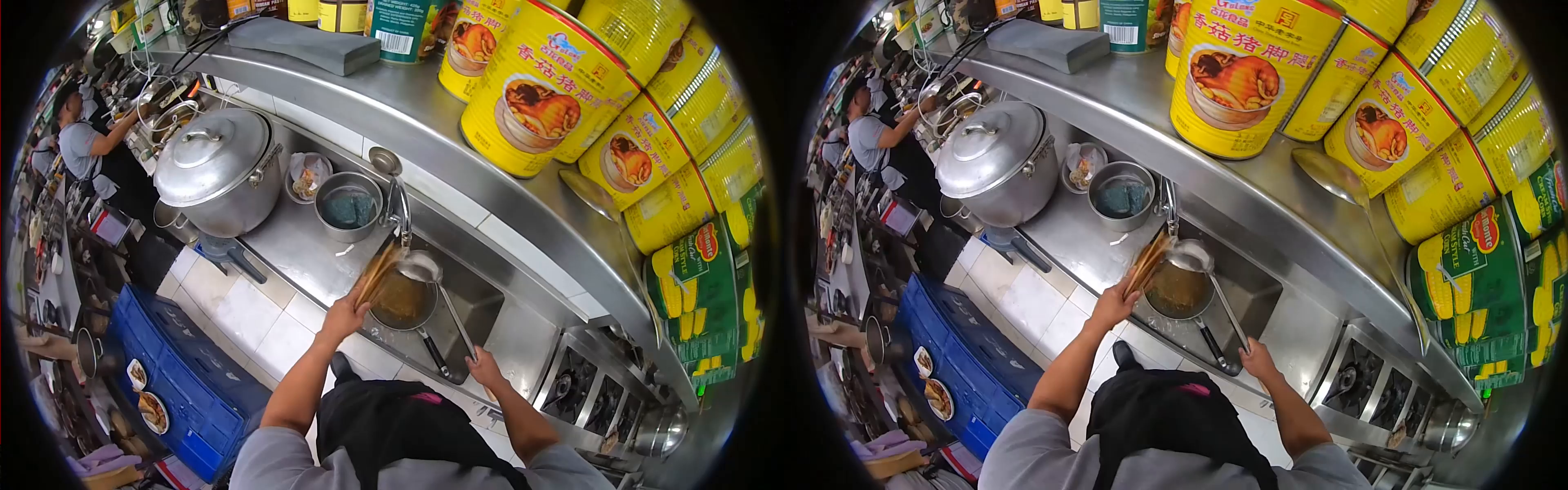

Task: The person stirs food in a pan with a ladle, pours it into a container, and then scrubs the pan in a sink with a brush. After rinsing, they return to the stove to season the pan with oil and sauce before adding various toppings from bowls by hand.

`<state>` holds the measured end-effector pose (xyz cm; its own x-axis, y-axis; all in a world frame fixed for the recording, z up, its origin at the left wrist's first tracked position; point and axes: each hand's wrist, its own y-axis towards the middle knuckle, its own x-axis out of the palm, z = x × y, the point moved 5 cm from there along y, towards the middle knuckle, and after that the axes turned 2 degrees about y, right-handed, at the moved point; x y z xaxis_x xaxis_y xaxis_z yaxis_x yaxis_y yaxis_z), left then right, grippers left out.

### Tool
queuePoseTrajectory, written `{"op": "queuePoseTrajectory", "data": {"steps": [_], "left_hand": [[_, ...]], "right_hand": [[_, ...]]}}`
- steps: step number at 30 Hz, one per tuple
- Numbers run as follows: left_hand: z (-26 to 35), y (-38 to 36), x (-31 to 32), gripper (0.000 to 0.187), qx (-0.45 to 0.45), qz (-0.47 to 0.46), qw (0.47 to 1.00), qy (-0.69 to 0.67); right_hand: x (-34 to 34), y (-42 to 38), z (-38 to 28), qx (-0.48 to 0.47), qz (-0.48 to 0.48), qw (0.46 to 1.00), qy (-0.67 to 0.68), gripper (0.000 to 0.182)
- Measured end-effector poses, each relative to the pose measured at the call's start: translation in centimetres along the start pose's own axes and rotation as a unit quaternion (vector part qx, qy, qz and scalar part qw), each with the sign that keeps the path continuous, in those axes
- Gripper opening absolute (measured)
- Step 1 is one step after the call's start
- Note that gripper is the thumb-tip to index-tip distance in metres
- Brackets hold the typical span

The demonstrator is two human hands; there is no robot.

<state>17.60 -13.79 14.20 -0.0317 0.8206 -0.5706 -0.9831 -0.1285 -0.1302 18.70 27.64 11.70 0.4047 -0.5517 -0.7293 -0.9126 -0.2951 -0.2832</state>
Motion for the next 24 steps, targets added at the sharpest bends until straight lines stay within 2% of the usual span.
{"op": "queuePoseTrajectory", "data": {"steps": [1, 3, 6, 7, 10, 12, 15, 17, 19, 20, 21, 24], "left_hand": [[-1.5, 0.3, 0.2, 0.066, -0.04, -0.007, 0.998, 0.054], [-1.3, 0.0, 0.0, 0.067, -0.025, 0.02, 0.999, 0.026], [1.9, -1.9, 0.3, 0.067, 0.092, 0.074, 0.993, -0.019], [3.3, -2.2, 0.5, 0.066, 0.077, 0.011, 0.997, 0.006], [0.8, -0.7, 2.7, 0.067, 0.09, 0.04, 0.994, 0.037], [-1.5, 0.4, 2.4, 0.068, -0.022, 0.019, 0.997, 0.078], [1.3, -0.7, 0.6, 0.068, 0.038, 0.047, 0.997, 0.043], [2.7, -1.4, 0.8, 0.068, 0.054, 0.026, 0.997, 0.058], [1.7, -1.0, 2.2, 0.067, 0.026, -0.022, 0.99, 0.14], [0.4, 0.0, 1.8, 0.067, -0.055, -0.053, 0.986, 0.145], [-2.0, 1.0, 1.5, 0.065, -0.095, -0.076, 0.981, 0.154], [-0.8, 2.0, -2.5, 0.063, -0.035, -0.047, 0.995, 0.086]], "right_hand": [[0.5, -0.7, 0.5, 0.002, 0.002, 1.0, 0.001, 0.019], [0.8, -0.7, 1.5, -0.002, 0.012, 1.0, 0.012, 0.02], [1.0, -1.1, 2.0, 0.005, 0.001, 1.0, 0.012, 0.023], [0.9, -0.6, 1.3, -0.007, -0.001, 1.0, 0.016, 0.023], [0.4, -0.5, -0.3, 0.007, -0.011, 1.0, 0.007, 0.022], [0.9, -1.3, 1.3, 0.003, 0.006, 1.0, -0.003, 0.021], [0.2, -1.3, 2.1, 0.01, 0.025, 1.0, -0.015, 0.021], [0.1, -1.9, 1.4, 0.021, 0.024, 0.999, -0.012, 0.021], [-0.4, -1.9, 0.6, 0.023, 0.049, 0.998, -0.036, 0.019], [-0.7, -2.0, 0.6, 0.021, 0.052, 0.998, -0.035, 0.019], [-1.1, -2.5, 1.0, 0.04, 0.064, 0.994, -0.085, 0.019], [-3.4, -2.4, 3.2, 0.06, 0.079, 0.979, -0.176, 0.019]]}}
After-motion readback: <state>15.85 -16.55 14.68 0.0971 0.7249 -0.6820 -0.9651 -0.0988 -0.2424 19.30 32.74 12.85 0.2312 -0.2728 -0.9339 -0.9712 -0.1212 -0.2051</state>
